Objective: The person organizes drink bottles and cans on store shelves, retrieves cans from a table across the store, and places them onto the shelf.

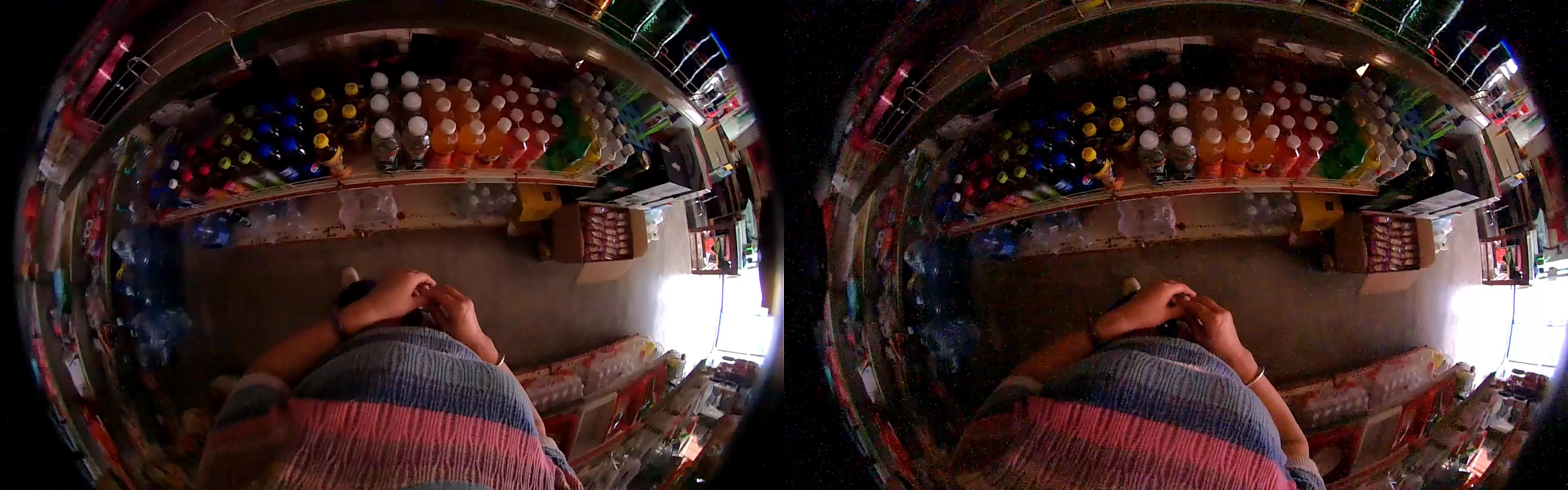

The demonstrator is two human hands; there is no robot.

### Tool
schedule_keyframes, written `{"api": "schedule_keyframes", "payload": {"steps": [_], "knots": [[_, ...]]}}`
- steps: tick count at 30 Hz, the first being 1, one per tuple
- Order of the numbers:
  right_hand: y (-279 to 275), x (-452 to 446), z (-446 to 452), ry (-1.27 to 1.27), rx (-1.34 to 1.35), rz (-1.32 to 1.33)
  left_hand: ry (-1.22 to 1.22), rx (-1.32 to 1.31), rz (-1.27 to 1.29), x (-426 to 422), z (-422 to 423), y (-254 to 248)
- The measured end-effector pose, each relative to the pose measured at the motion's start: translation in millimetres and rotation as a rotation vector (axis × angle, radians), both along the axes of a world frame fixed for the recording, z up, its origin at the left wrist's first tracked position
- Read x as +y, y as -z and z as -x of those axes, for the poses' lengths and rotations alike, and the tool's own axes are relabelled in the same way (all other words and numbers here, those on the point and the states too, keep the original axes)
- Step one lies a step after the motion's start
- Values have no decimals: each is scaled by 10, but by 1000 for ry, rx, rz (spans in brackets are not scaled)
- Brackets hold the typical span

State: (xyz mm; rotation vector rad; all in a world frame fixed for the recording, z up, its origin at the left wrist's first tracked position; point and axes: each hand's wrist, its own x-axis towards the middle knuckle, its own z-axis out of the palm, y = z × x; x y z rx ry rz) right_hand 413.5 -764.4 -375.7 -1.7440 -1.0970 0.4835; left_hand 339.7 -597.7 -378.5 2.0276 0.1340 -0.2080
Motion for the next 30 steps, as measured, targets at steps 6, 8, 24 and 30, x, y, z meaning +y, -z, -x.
{"api": "schedule_keyframes", "payload": {"steps": [6, 8, 24, 30], "knots": [[-18, 3, 7, -38, -2, -5, -23, 9, -15, -18, 58, -69], [1, -3, 2, -47, 3, -3, -64, 22, 9, -35, 79, -37], [-31, -8, -48, -81, 28, -24, -113, 18, 73, -53, 92, 148], [17, -28, -49, -65, 7, -43, -80, 18, 4, -48, 59, 42]]}}
